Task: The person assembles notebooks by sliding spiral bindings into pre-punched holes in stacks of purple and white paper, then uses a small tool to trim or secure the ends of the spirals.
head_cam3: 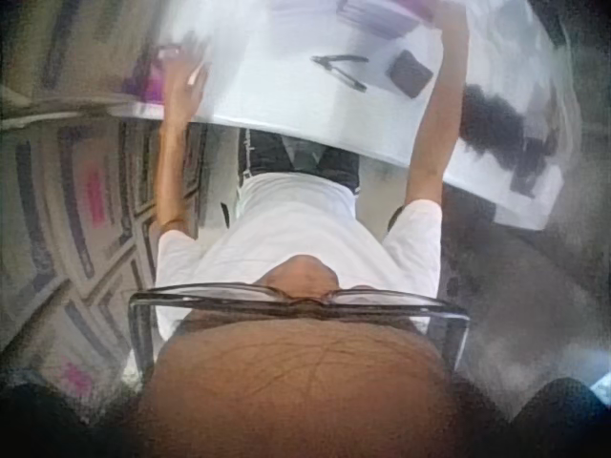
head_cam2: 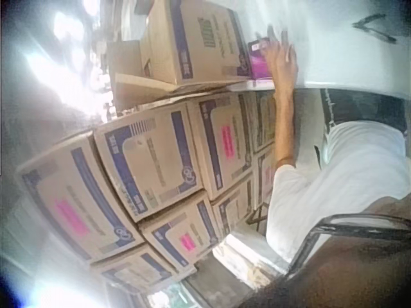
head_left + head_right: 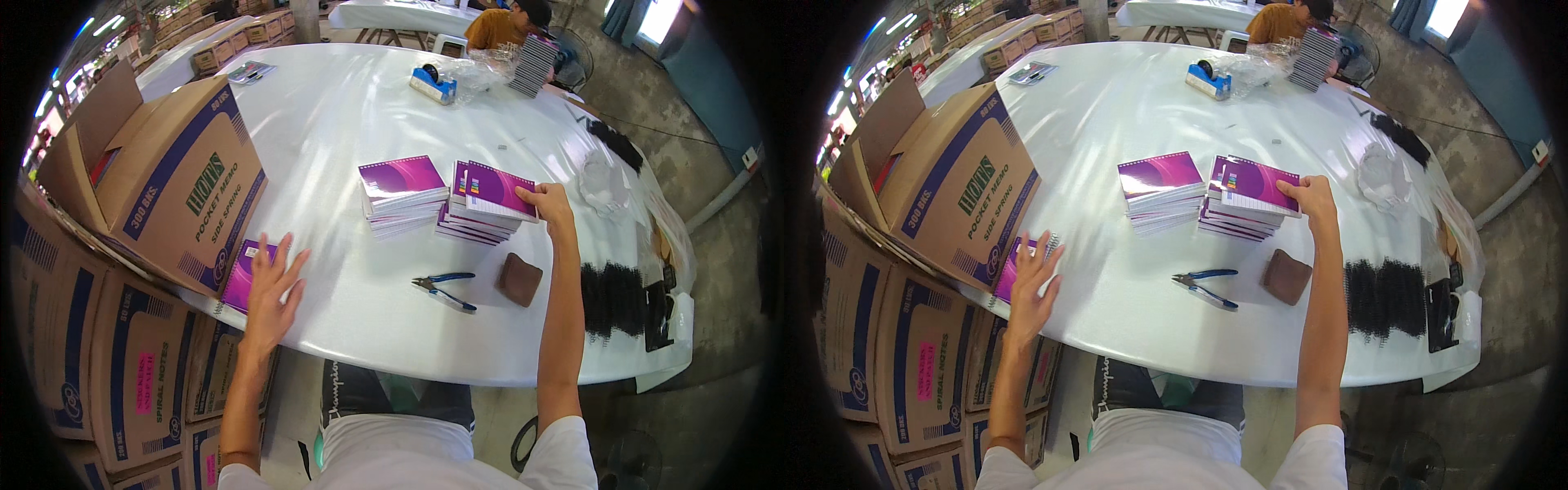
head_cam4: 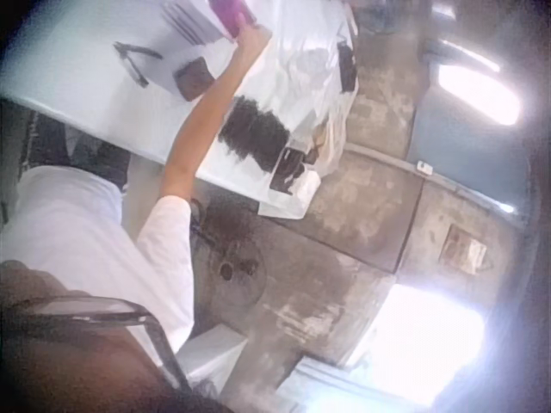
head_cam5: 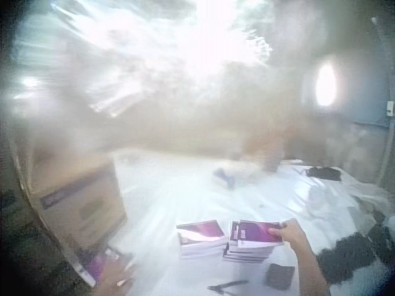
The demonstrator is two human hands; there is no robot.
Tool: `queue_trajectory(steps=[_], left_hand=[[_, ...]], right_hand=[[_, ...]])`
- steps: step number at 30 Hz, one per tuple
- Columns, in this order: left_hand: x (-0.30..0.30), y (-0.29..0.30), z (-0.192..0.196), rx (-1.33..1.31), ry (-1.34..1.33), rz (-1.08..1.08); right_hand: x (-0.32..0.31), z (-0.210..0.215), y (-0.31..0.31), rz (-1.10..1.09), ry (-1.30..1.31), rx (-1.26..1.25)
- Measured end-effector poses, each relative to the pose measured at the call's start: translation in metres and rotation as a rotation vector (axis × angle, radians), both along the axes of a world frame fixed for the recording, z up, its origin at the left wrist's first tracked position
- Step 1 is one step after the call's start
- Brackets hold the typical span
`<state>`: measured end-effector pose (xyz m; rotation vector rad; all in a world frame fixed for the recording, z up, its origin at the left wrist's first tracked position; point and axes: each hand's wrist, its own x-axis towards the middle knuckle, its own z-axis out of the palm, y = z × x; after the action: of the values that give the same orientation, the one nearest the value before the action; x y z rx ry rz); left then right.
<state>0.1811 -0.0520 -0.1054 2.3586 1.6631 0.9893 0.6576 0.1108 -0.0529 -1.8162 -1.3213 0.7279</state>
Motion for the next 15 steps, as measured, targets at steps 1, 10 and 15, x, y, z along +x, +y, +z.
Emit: queue_trajectory(steps=[1,10,15], left_hand=[[0.016,0.005,0.003,-0.017,-0.067,-0.032],[0.117,0.007,0.019,-0.388,-0.854,-0.233],[0.132,-0.019,-0.063,-0.654,-1.193,-0.368]], right_hand=[[0.001,0.0,-0.003,-0.034,-0.061,0.057],[-0.092,-0.026,-0.149,0.221,0.579,0.346],[-0.149,-0.115,-0.214,0.342,0.716,0.159]])
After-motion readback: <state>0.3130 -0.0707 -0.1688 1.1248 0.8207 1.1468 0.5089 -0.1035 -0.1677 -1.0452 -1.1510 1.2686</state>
